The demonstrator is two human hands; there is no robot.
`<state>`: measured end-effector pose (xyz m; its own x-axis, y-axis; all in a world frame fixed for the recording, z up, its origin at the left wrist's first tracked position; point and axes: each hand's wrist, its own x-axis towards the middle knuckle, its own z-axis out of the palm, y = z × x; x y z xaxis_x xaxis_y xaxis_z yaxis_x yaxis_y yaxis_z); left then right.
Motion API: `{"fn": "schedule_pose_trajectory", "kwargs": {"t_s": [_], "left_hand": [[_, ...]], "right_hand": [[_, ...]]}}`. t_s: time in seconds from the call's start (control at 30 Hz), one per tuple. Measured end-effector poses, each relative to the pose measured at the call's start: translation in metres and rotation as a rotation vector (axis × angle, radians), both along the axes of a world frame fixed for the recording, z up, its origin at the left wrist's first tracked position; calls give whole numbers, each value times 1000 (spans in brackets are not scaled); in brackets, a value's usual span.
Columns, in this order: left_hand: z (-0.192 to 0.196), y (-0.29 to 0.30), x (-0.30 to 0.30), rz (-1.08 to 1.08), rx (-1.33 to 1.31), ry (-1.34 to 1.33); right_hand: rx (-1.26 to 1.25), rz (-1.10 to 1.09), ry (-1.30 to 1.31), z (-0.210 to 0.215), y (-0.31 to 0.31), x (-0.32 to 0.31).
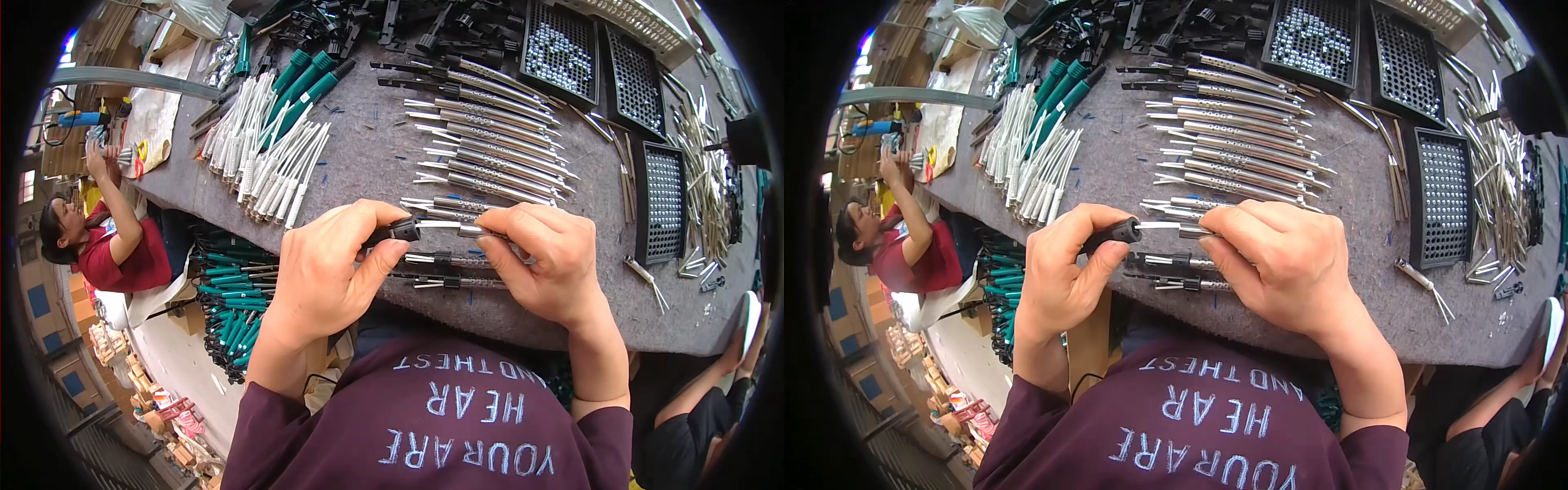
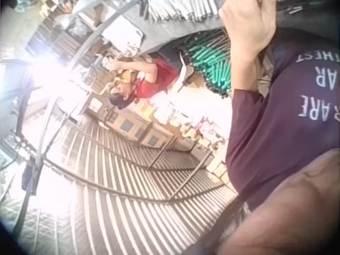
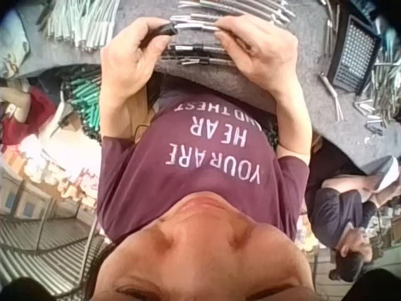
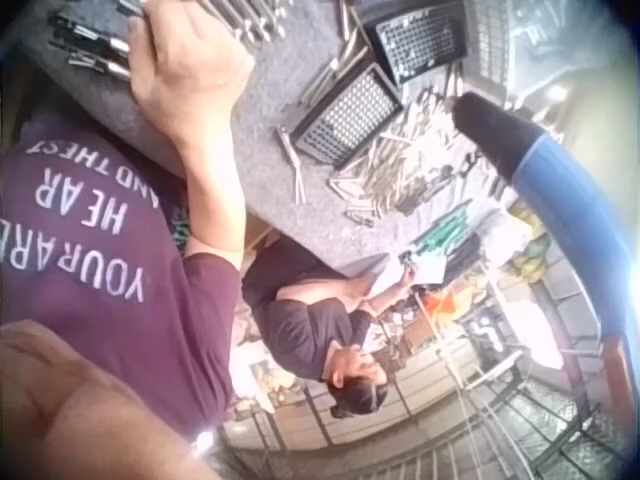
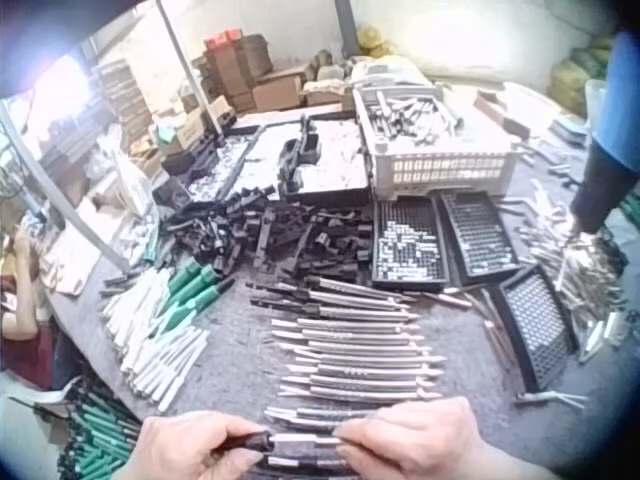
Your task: Assembling metal pins and plastic components into a larger hardware unit on a workbench.
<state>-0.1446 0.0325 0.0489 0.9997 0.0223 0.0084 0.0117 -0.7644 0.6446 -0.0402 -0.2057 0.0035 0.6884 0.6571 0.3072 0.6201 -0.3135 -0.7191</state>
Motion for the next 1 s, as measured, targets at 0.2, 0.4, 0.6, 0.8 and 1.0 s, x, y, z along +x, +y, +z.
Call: {"fn": "schedule_pose_trajectory", "kwargs": {"t_s": [0.2,0.4,0.6,0.8,1.0], "left_hand": [[-4,-3,6,-31,21,-130],[1,-2,12,-137,60,-66],[1,0,14,-162,108,-124],[1,0,10,-107,80,-91],[0,-1,11,-201,7,-125]], "right_hand": [[6,32,-29,0,1,0],[-14,62,-56,0,1,-1],[8,63,-61,0,0,2],[45,37,-17,1,-2,0],[62,84,-64,1,1,0]]}}
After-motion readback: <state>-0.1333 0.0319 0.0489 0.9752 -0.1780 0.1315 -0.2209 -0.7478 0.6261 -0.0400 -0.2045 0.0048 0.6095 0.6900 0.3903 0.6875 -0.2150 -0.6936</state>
